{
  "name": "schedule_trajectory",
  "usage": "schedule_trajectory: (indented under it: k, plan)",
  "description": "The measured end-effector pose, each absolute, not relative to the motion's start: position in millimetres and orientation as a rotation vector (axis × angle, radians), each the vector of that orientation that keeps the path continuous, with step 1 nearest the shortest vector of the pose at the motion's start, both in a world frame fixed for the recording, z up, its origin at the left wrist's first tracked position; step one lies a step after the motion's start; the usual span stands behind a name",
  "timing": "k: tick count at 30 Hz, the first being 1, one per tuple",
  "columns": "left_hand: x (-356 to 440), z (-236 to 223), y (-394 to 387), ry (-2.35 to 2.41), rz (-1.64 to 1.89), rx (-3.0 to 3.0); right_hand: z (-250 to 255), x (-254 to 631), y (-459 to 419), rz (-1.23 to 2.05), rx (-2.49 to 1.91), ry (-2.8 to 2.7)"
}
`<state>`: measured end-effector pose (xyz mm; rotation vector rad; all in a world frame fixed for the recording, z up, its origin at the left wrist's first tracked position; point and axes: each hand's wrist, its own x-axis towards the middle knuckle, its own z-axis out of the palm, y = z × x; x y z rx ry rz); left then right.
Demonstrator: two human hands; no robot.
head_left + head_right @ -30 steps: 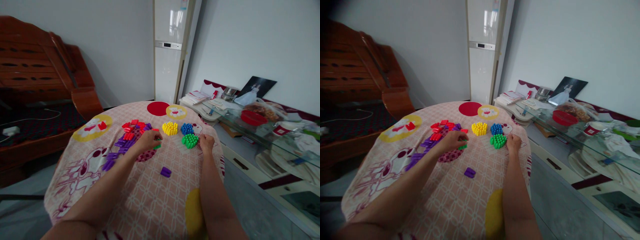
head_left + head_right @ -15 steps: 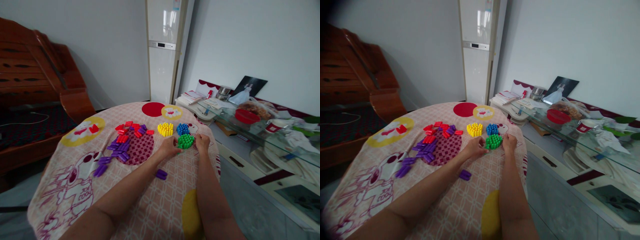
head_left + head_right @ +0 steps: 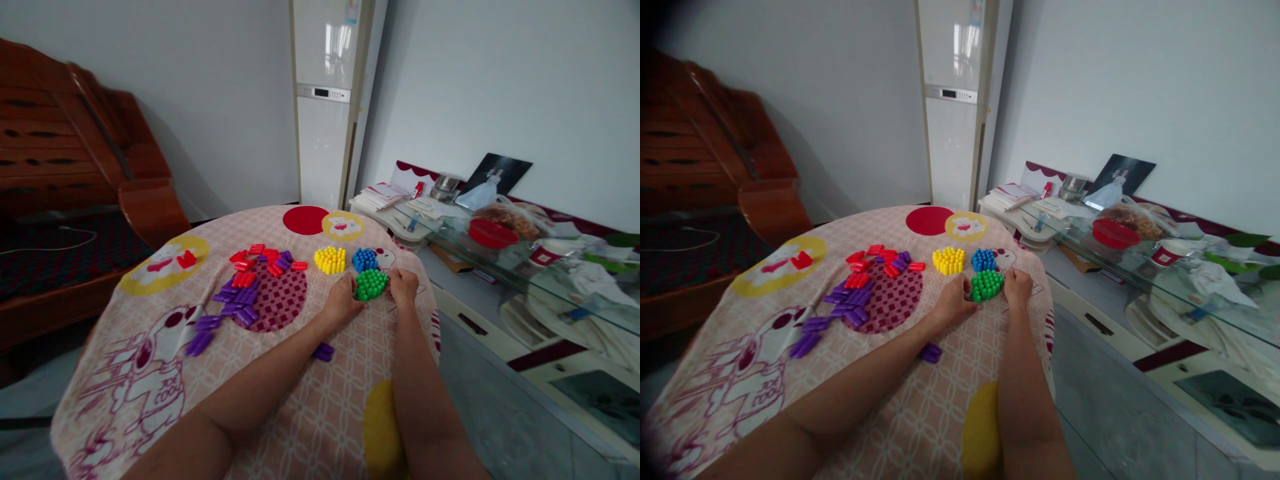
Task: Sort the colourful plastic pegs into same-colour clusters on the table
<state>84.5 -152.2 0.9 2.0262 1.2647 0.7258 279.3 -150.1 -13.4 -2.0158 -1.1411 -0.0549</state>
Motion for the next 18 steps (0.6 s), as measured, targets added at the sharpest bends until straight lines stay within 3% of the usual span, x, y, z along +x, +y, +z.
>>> schedule_trajectory:
  k: [18]
  plan:
    - [95, -4, -136, 1.188, 0.766, 2.014, -16, 282, -149, -0.022, -2.047, -1.156]
